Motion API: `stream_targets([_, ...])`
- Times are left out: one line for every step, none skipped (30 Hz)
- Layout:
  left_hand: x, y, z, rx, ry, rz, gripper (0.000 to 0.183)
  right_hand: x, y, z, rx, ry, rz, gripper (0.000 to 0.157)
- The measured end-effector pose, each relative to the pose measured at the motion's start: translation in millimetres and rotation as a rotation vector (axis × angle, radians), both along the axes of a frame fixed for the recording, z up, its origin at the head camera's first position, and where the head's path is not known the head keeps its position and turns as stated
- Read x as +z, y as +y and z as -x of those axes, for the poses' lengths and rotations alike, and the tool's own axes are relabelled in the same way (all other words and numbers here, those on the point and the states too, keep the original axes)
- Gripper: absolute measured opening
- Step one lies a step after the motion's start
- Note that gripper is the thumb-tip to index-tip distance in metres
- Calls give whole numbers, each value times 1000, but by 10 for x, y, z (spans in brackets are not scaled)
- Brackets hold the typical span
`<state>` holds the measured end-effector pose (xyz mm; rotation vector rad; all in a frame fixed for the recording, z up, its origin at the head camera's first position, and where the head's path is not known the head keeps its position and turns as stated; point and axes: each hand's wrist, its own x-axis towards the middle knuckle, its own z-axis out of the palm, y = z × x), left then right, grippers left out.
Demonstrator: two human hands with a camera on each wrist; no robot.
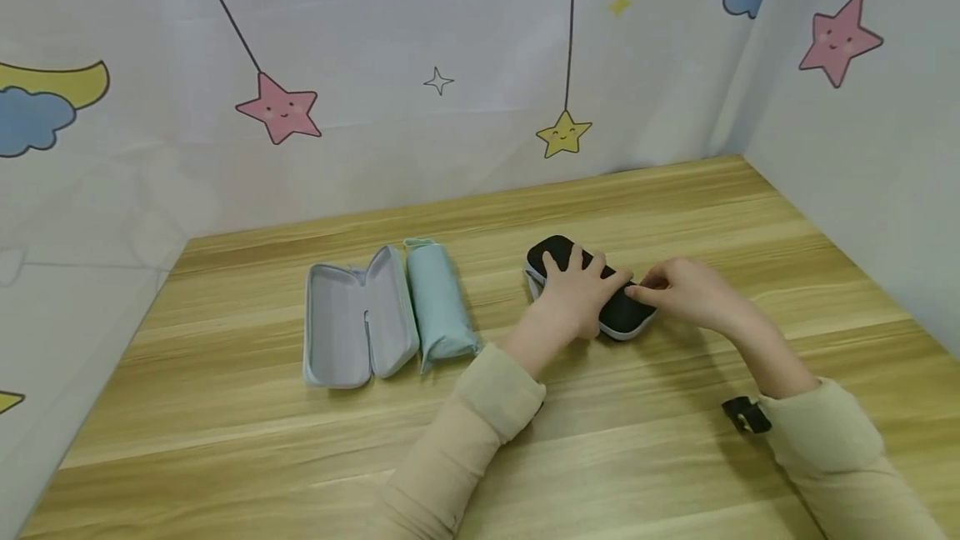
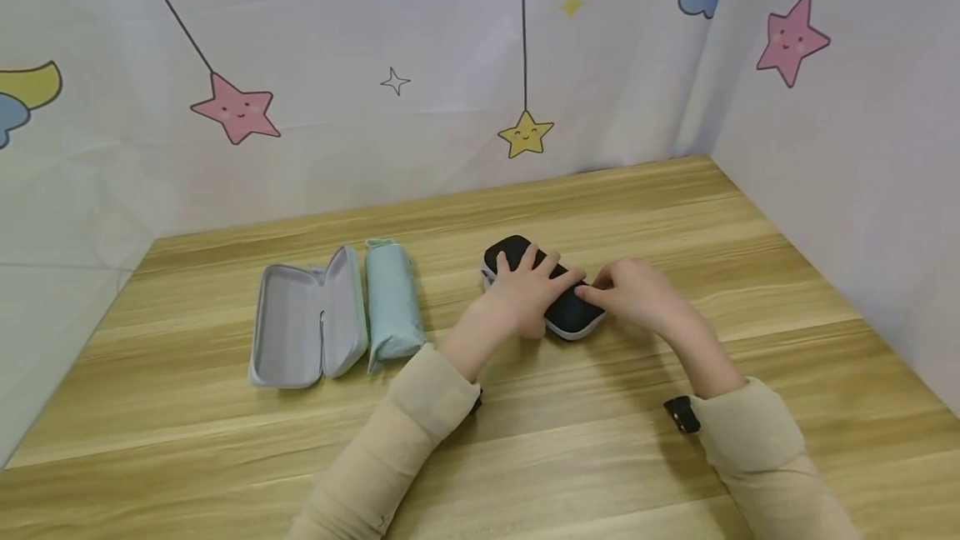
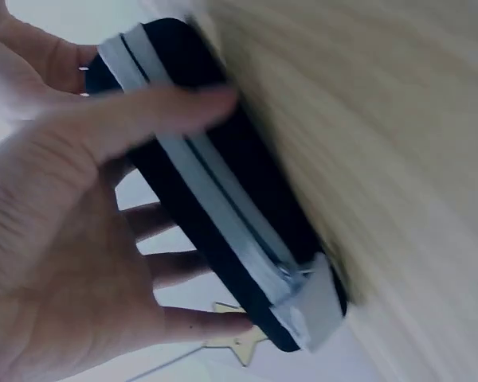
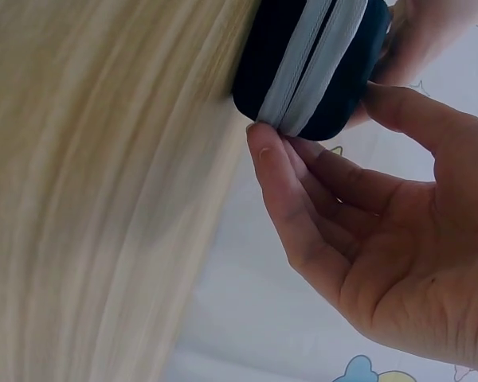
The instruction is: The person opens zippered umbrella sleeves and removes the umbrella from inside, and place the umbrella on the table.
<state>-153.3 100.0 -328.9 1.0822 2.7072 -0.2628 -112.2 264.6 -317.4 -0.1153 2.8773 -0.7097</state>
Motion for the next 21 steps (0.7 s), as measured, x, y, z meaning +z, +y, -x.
stream_targets([7,8,-24,9,-17,0,82,-4,3,0,2,-3,6,37])
stream_targets([12,17,-47,23,-37,2,84,-6,4,1,6,-8,11,36])
stream_targets([18,26,-70,37,-55,-2,87,-7,7,0,9,-19,20,35])
stream_targets([23,33,-94,55,-74,-5,89,-9,10,-1,14,-30,30,35])
stream_targets([28,41,-116,72,-91,-9,92,-9,13,-3,18,-46,43,34])
stream_targets([28,48,-139,88,-102,-19,95,-9,16,-6,23,-57,52,34])
stream_targets([29,55,-160,102,-104,-26,98,-7,18,-9,29,-64,61,34])
stream_targets([27,64,-178,110,-105,-39,100,-1,21,-12,38,-73,73,33])
stream_targets([26,75,-198,116,-95,-47,101,2,25,-15,46,-77,83,32])
stream_targets([26,92,-216,125,-84,-47,101,4,26,-18,51,-74,87,31])
stream_targets([24,111,-229,132,-70,-45,99,6,27,-21,55,-73,94,30])
stream_targets([19,131,-239,141,-57,-45,96,6,31,-22,60,-67,96,29])
stream_targets([14,152,-245,145,-45,-42,93,7,34,-23,65,-63,101,28])
stream_targets([11,171,-250,150,-37,-41,90,7,37,-23,68,-60,105,28])
stream_targets([6,188,-251,154,-28,-36,86,4,38,-23,68,-57,108,28])
stream_targets([-2,198,-246,155,-25,-37,82,2,36,-25,67,-60,113,28])
stream_targets([-10,202,-237,150,-21,-41,78,2,37,-26,68,-64,121,28])
stream_targets([-19,202,-226,143,-19,-50,75,0,40,-25,72,-64,124,29])
stream_targets([-26,198,-214,131,-16,-58,72,1,40,-26,74,-67,130,29])
stream_targets([-33,193,-200,119,-13,-65,69,0,41,-27,75,-68,133,29])
stream_targets([-38,185,-185,106,-13,-74,67,0,36,-29,74,-72,137,29])
